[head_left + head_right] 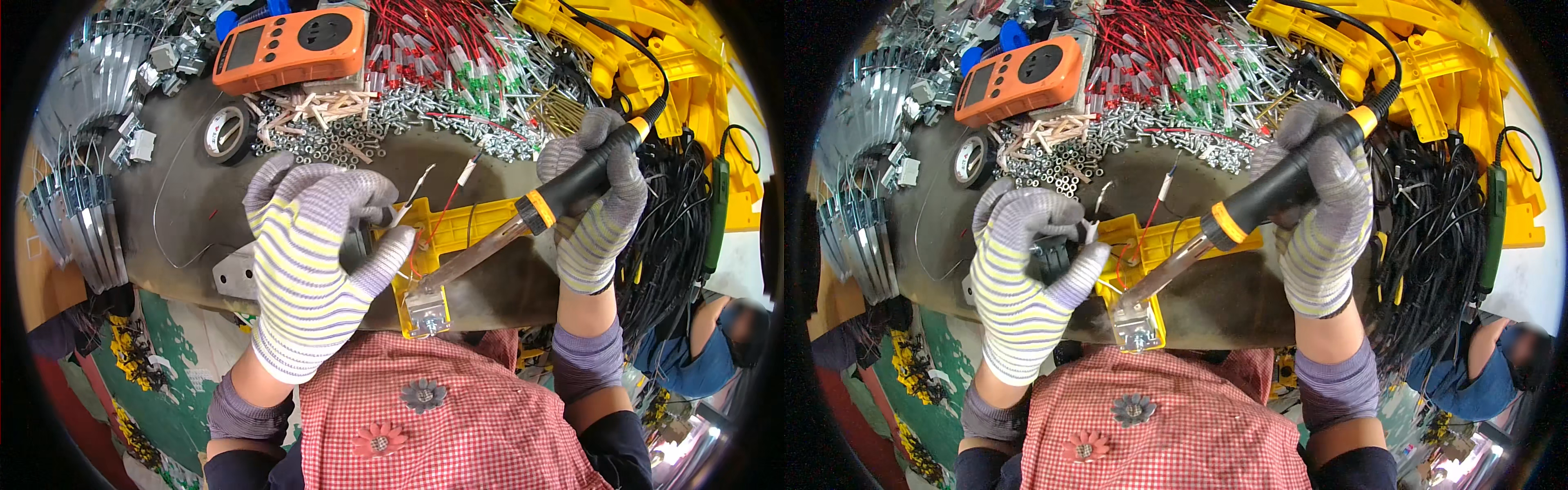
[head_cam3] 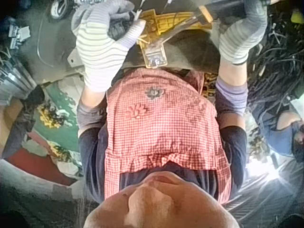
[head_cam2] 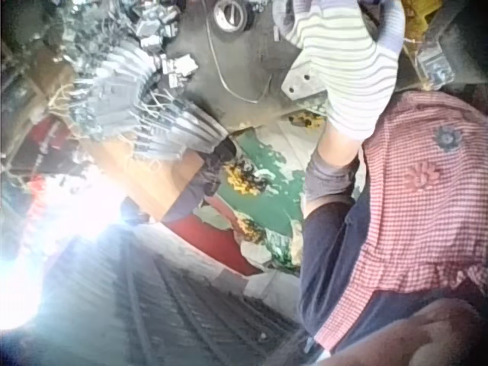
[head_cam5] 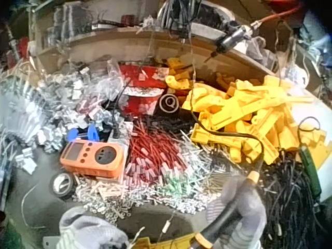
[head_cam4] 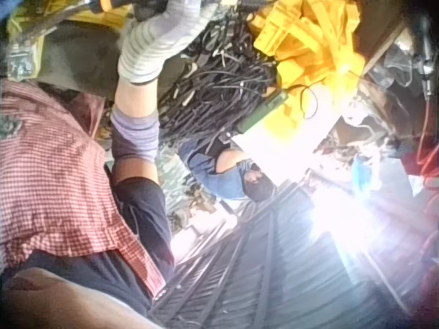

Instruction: Soldering and assembling components into a yellow plastic housing for an electronic device.

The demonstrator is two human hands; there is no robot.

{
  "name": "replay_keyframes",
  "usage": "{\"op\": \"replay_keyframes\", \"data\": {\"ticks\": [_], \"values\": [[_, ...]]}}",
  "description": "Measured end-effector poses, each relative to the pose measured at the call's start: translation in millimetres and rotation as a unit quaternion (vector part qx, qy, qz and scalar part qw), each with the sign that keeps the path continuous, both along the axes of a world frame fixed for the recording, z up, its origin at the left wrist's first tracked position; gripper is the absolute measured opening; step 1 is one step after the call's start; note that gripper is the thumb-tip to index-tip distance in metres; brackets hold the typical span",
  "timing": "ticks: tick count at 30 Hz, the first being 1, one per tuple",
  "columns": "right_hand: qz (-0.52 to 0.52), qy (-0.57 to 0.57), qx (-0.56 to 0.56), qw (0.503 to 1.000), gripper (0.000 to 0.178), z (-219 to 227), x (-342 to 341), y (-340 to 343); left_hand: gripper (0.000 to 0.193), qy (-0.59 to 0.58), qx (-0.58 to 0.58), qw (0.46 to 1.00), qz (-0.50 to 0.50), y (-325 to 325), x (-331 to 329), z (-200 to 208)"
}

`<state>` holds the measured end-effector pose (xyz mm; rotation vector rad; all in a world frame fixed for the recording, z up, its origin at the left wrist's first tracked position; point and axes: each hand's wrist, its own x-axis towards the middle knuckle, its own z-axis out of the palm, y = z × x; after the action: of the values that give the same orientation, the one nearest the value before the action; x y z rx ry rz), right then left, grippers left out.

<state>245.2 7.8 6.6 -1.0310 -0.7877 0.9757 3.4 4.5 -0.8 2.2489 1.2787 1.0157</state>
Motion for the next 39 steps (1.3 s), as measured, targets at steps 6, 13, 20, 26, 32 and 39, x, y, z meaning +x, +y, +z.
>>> {"op": "replay_keyframes", "data": {"ticks": [6, 13, 20, 26, 32, 39], "values": [[0.081, 0.002, 0.015, 0.997, 0.039, -9.5, 21.5, -3.3, 0.031, 0.012, 0.059, 0.998, -0.009, 1.4, 2.4, 7.5], [0.124, 0.007, 0.009, 0.992, 0.039, -10.0, 25.6, -3.2, 0.018, 0.060, 0.101, 0.991, -0.064, 6.0, 2.0, 13.9], [0.069, -0.010, 0.022, 0.997, 0.039, -9.7, 18.4, -4.5, 0.015, 0.042, -0.037, 0.985, -0.161, 13.2, -9.9, 11.5], [0.082, 0.010, 0.048, 0.995, 0.039, -10.4, 19.8, -6.2, 0.014, 0.083, -0.053, 0.978, -0.185, 11.1, -14.6, 12.8], [0.006, -0.028, 0.011, 1.000, 0.045, -12.0, 20.2, -7.1, 0.014, 0.144, -0.053, 0.972, -0.178, 7.3, -17.7, 11.6], [0.012, 0.088, 0.073, 0.993, 0.037, -15.8, 25.8, -12.7, 0.016, 0.166, -0.019, 0.972, -0.167, 5.6, -14.3, 10.9]]}}
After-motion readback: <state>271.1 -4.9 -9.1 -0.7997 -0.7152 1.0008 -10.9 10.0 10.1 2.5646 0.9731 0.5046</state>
